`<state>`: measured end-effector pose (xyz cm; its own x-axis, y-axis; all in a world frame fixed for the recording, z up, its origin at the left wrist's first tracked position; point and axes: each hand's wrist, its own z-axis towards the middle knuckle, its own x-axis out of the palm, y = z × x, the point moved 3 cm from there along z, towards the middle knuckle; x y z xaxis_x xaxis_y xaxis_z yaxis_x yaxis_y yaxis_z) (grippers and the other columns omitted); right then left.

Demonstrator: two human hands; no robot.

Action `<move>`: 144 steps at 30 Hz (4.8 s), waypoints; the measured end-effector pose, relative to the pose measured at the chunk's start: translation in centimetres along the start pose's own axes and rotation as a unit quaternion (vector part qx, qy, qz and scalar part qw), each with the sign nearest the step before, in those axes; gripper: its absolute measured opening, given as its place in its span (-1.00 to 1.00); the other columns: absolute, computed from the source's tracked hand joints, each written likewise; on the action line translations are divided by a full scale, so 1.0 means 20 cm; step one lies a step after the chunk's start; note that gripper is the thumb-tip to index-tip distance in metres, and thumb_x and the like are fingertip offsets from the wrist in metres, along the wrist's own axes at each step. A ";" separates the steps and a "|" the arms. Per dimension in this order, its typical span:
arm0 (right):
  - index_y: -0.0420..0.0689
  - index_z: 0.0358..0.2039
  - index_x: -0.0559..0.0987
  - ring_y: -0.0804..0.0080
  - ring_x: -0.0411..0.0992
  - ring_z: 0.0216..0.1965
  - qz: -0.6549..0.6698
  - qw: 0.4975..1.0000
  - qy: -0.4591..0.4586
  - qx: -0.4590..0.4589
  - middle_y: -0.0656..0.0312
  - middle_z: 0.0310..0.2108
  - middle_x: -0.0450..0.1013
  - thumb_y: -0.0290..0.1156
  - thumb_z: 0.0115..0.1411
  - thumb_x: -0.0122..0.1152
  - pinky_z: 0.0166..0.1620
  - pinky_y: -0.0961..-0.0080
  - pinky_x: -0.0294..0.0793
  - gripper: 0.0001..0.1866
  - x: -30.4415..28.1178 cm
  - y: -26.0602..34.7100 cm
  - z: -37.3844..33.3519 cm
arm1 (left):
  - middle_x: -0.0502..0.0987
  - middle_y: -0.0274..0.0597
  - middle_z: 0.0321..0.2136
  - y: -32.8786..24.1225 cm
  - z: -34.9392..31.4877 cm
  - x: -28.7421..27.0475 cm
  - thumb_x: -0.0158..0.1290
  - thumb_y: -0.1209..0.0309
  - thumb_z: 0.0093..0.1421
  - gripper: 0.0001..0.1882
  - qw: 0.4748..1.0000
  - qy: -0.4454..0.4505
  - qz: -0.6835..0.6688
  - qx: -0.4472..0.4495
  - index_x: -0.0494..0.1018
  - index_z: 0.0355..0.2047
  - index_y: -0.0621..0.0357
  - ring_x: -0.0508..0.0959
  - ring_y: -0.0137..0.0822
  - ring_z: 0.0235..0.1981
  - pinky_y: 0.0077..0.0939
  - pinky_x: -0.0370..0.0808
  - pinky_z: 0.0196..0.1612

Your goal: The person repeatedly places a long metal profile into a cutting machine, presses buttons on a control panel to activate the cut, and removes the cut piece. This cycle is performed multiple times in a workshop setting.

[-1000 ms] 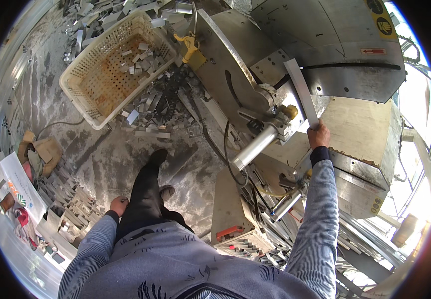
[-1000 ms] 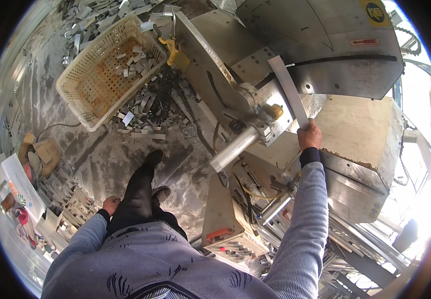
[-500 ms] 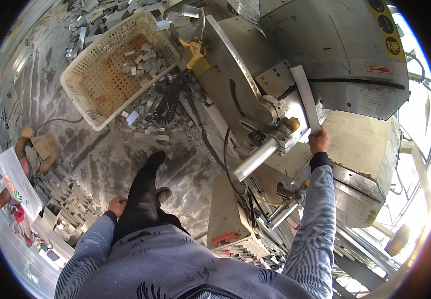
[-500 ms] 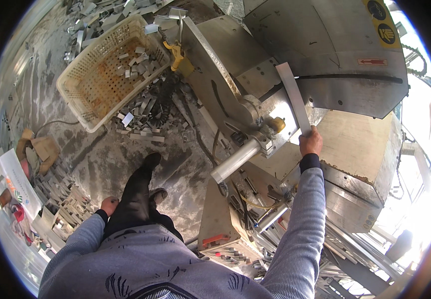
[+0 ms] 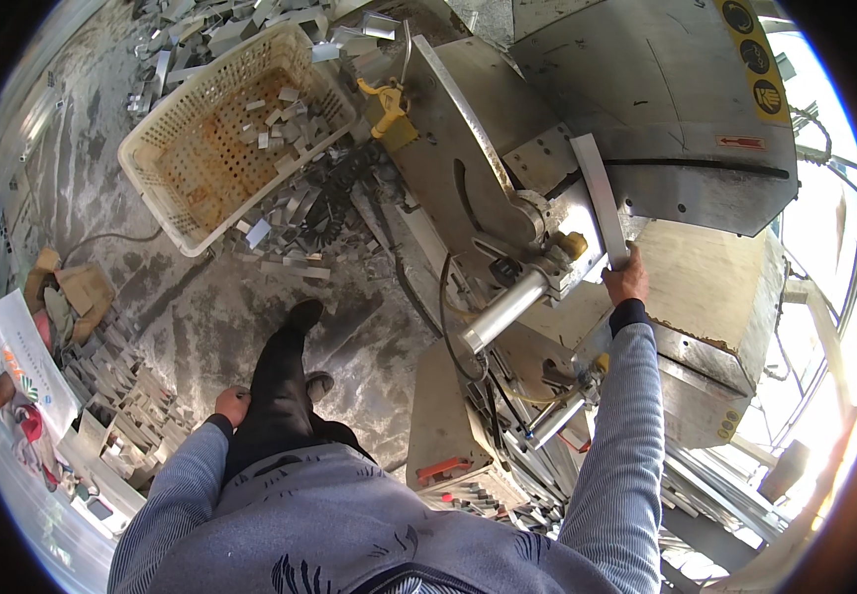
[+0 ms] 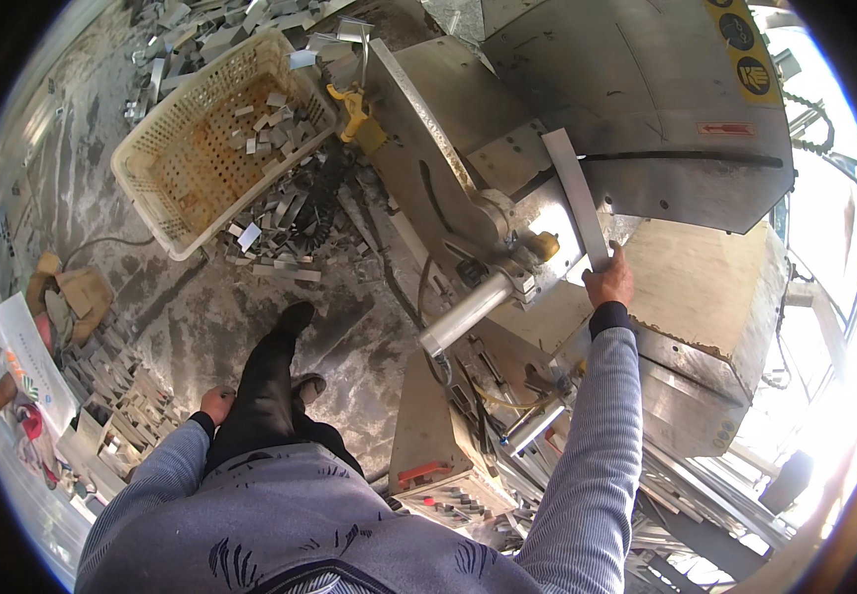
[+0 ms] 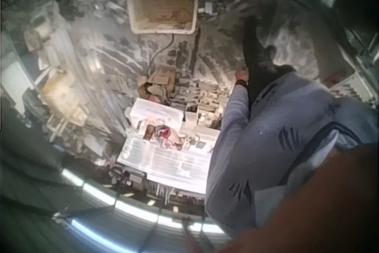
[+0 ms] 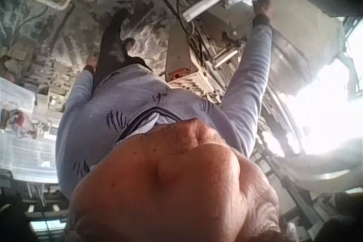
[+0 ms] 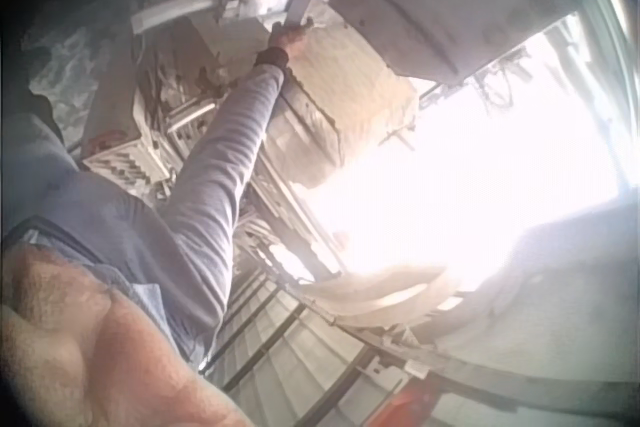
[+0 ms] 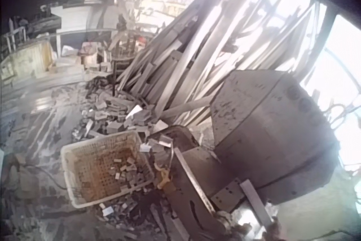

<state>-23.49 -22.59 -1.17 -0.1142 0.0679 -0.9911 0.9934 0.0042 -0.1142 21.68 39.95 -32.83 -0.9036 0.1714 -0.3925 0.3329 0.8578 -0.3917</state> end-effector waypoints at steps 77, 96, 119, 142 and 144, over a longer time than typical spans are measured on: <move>0.10 0.22 0.21 0.00 0.50 -0.29 0.159 0.844 0.036 0.510 -0.07 -0.29 0.51 -0.18 0.01 0.21 -0.19 0.19 0.48 -0.27 0.90 -0.90 -3.56 | 0.55 -0.17 -0.22 -0.29 -0.20 -0.01 0.12 0.15 0.08 -0.63 0.932 0.123 0.228 0.252 0.53 -0.25 0.20 0.52 -0.31 -0.14 -0.49 0.40 -0.08; -0.05 0.18 0.25 -0.04 0.47 -0.25 0.123 0.867 0.047 0.480 -0.13 -0.30 0.48 -0.20 0.00 0.23 -0.15 0.18 0.44 -0.29 0.96 -0.94 -3.54 | 0.57 -0.11 -0.28 -0.30 -0.21 -0.03 0.08 0.16 0.12 -0.70 0.863 0.155 0.234 0.419 0.55 -0.29 0.12 0.54 -0.17 -0.18 -0.40 0.44 -0.12; -0.09 0.21 0.19 -0.05 0.47 -0.29 0.141 0.855 0.017 0.499 -0.13 -0.32 0.49 -0.21 0.02 0.20 -0.17 0.19 0.44 -0.26 0.95 -0.89 -3.52 | 0.56 -0.14 -0.24 -0.19 -0.13 -0.11 0.02 0.39 0.16 -0.80 0.896 0.226 0.081 0.374 0.53 -0.24 0.17 0.53 -0.23 -0.14 -0.46 0.43 -0.08; -0.04 0.23 0.18 -0.05 0.47 -0.29 0.146 0.853 0.020 0.501 -0.15 -0.31 0.48 -0.23 -0.01 0.15 -0.18 0.17 0.45 -0.24 0.97 -0.90 -3.53 | 0.55 -0.14 -0.26 -0.32 -0.31 -0.10 0.08 0.31 0.10 -0.76 0.905 0.158 0.189 0.347 0.53 -0.27 0.16 0.53 -0.24 -0.17 -0.46 0.43 -0.10; -0.05 0.23 0.18 -0.05 0.47 -0.29 0.144 0.855 0.016 0.497 -0.15 -0.31 0.48 -0.23 -0.01 0.15 -0.18 0.17 0.45 -0.24 0.98 -0.90 -3.53 | 0.56 -0.14 -0.28 -0.35 -0.33 -0.10 0.10 0.28 0.10 -0.75 0.905 0.152 0.197 0.344 0.53 -0.29 0.16 0.54 -0.23 -0.18 -0.46 0.43 -0.11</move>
<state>-43.34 49.17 -13.75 0.1513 -0.0503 -0.9872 0.4842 -0.8669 0.1184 19.32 36.88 -23.86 -0.6754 0.6133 -0.4095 0.6406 0.2129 -0.7377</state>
